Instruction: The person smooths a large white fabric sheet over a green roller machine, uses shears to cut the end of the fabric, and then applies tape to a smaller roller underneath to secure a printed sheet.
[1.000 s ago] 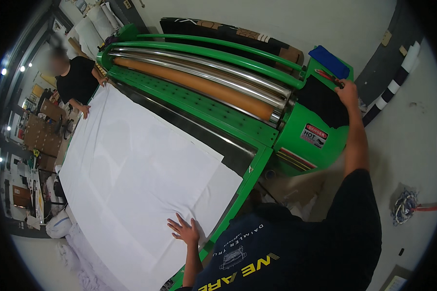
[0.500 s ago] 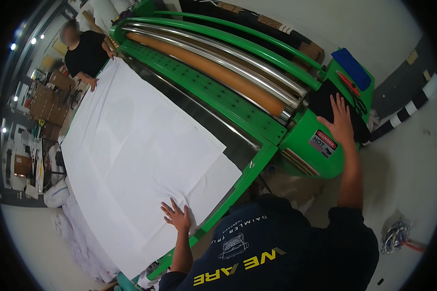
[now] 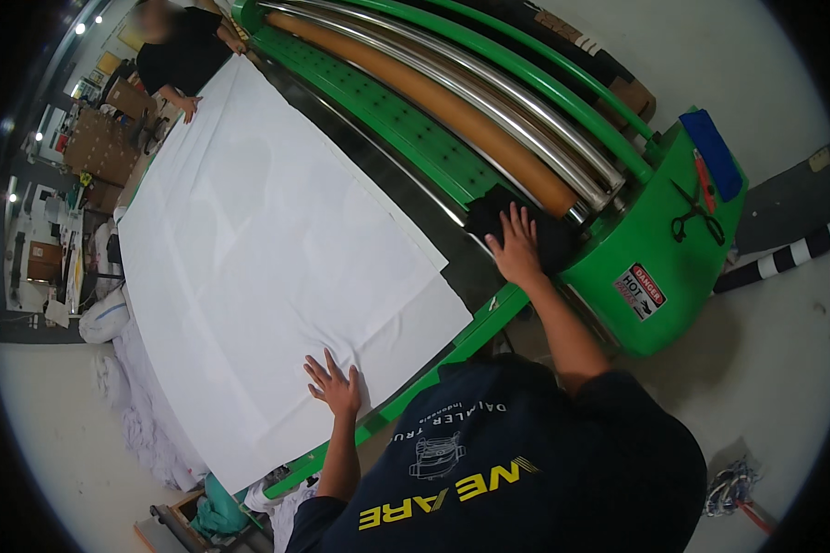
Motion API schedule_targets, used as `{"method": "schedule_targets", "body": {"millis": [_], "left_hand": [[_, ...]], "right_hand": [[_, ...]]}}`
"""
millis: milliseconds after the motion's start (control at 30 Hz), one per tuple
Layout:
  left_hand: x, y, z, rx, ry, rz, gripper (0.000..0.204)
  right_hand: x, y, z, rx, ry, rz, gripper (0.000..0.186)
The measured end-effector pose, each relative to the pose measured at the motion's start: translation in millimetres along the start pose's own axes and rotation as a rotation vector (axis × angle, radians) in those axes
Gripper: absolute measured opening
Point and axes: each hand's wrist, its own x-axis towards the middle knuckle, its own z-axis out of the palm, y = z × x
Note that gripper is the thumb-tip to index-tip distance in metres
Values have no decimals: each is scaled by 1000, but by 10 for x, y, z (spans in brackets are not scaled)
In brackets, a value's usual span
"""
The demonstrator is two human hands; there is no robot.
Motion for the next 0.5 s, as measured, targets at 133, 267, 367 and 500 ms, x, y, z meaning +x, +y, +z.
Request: {"method": "schedule_targets", "body": {"millis": [133,267,367,500], "left_hand": [[5,-47,11,6,-6,-27,91],[13,6,-33,16,-13,-26,91],[38,23,-36,25,6,-28,90],[116,47,-37,36,22,-15,91]], "right_hand": [[72,-33,159,120,26,-153,74],[315,121,0,-168,-67,-296,78],[578,-16,97,-245,-110,-188,77],[1309,-398,302,-217,-105,-224,77]]}}
